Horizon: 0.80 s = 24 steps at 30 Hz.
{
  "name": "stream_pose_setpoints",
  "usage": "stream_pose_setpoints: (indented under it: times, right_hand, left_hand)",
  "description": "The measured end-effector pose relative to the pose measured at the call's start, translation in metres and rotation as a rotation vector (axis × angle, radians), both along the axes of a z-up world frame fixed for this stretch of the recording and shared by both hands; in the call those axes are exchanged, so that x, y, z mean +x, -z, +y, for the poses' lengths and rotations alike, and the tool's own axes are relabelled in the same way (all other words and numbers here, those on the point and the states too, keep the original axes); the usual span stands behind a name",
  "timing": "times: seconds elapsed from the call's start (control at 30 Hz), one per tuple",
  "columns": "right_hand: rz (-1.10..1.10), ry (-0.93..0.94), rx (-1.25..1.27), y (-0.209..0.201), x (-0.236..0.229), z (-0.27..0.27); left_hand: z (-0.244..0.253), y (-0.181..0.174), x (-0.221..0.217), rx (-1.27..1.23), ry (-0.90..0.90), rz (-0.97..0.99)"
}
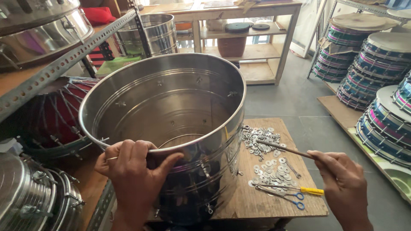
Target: The person uses a metal rod to tighten tension rods on a large, shiny metal drum shell. They systematically rotate the drum and adjust the hardware around its circumference, occasionally tapping the shell to check the fit.
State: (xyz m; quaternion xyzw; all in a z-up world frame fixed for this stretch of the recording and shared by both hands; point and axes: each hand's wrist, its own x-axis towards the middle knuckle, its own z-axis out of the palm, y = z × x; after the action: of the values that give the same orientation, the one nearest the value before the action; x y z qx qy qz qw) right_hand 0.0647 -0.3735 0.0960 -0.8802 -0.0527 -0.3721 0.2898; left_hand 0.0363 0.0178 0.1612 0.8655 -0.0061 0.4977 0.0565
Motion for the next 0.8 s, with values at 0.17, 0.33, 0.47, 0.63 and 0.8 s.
stream_pose_setpoints:
  times: [0.17, 0.33, 0.47, 0.63, 0.8]
  right_hand:
    - [-0.124, -0.069, -0.094, -0.015, -0.004, 0.004]
    - [-0.175, -0.089, -0.231, -0.032, -0.009, 0.010]
    - [-0.167, -0.038, -0.419, -0.050, -0.012, 0.015]
    - [-0.212, -0.094, -0.613, -0.063, -0.014, 0.015]
    - [-0.148, -0.113, -0.738, -0.077, -0.022, 0.030]
  left_hand:
    - [0.002, 0.003, 0.001, -0.028, 0.040, 0.002]
    - [0.002, 0.002, 0.003, 0.021, -0.006, -0.004]
    - [0.002, 0.003, 0.004, 0.032, 0.005, -0.046]
    - [0.002, 0.003, 0.004, 0.031, 0.012, -0.047]
    - [0.002, 0.001, 0.003, 0.026, 0.033, -0.063]
